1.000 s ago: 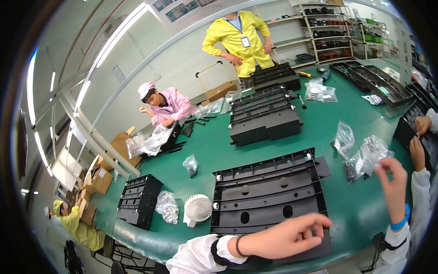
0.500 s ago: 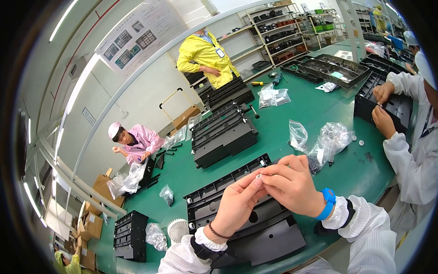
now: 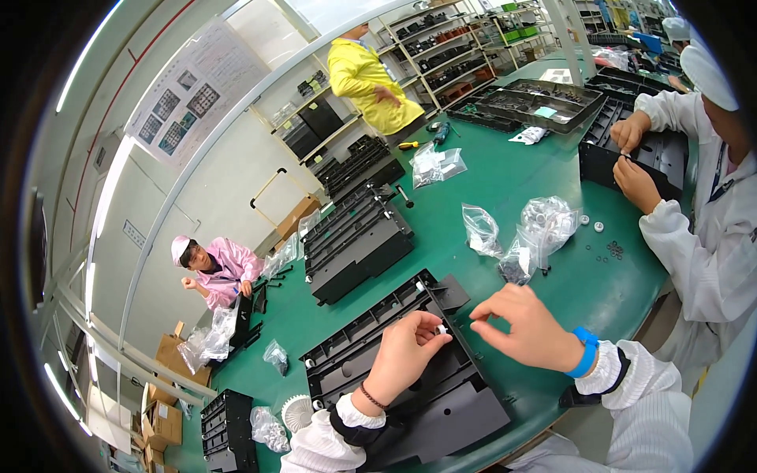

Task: The recorder and colleagues are assembling plastic components of electronic devices at a long workbench, inserting small parts and screws.

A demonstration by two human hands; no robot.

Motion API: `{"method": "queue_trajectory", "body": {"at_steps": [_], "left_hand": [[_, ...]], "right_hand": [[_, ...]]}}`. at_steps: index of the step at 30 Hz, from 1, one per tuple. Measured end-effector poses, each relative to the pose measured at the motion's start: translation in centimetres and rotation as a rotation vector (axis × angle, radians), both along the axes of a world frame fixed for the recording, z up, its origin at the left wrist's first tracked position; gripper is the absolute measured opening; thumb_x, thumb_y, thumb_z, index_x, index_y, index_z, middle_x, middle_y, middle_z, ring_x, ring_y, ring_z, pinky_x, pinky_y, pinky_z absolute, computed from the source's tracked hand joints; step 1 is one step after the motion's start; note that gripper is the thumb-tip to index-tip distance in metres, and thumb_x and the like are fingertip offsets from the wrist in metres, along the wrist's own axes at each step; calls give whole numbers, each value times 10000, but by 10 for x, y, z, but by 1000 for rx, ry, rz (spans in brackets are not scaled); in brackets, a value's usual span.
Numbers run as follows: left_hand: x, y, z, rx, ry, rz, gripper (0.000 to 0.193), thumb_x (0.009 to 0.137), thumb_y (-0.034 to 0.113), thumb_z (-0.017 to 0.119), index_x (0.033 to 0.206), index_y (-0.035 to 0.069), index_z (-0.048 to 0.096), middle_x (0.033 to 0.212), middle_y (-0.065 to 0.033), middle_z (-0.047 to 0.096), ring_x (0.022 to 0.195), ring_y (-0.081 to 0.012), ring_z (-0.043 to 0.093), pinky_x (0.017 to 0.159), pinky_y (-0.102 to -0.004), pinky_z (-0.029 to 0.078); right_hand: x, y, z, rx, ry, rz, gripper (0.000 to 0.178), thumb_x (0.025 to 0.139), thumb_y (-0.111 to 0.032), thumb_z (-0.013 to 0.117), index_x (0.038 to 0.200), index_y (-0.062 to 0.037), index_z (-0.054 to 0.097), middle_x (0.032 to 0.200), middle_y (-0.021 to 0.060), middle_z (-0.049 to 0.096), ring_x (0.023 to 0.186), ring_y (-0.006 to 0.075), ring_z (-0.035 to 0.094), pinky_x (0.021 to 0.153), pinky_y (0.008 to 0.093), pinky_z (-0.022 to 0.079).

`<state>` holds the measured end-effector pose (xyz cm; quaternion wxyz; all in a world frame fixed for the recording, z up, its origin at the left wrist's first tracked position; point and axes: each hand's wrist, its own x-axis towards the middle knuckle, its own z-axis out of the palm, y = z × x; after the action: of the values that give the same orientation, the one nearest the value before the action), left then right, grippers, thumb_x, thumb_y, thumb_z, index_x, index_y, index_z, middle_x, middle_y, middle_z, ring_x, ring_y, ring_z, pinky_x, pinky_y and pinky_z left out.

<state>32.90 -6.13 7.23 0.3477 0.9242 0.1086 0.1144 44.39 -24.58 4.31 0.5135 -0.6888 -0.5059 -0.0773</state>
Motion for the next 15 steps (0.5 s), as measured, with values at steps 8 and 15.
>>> {"method": "queue_trajectory", "body": {"at_steps": [8, 15], "left_hand": [[2, -9, -9, 53, -124, -17, 199, 774, 45, 717, 934, -18, 617, 873, -90, 632, 759, -165, 637, 697, -264, 527], [3, -9, -11, -13, -84, -26, 203, 778, 10, 699, 968, -17, 632, 921, -95, 625, 810, -176, 656, 733, -271, 538]], "right_hand": [[15, 35, -47, -204, 876, 395, 280, 884, -171, 611, 1088, 21, 633, 989, 84, 672, 882, 115, 612, 788, 270, 483], [3, 38, -54, -57, 996, 400, 277, 887, -128, 605, 1113, 31, 624, 1018, 78, 662, 919, 105, 593, 799, 249, 477]]}}
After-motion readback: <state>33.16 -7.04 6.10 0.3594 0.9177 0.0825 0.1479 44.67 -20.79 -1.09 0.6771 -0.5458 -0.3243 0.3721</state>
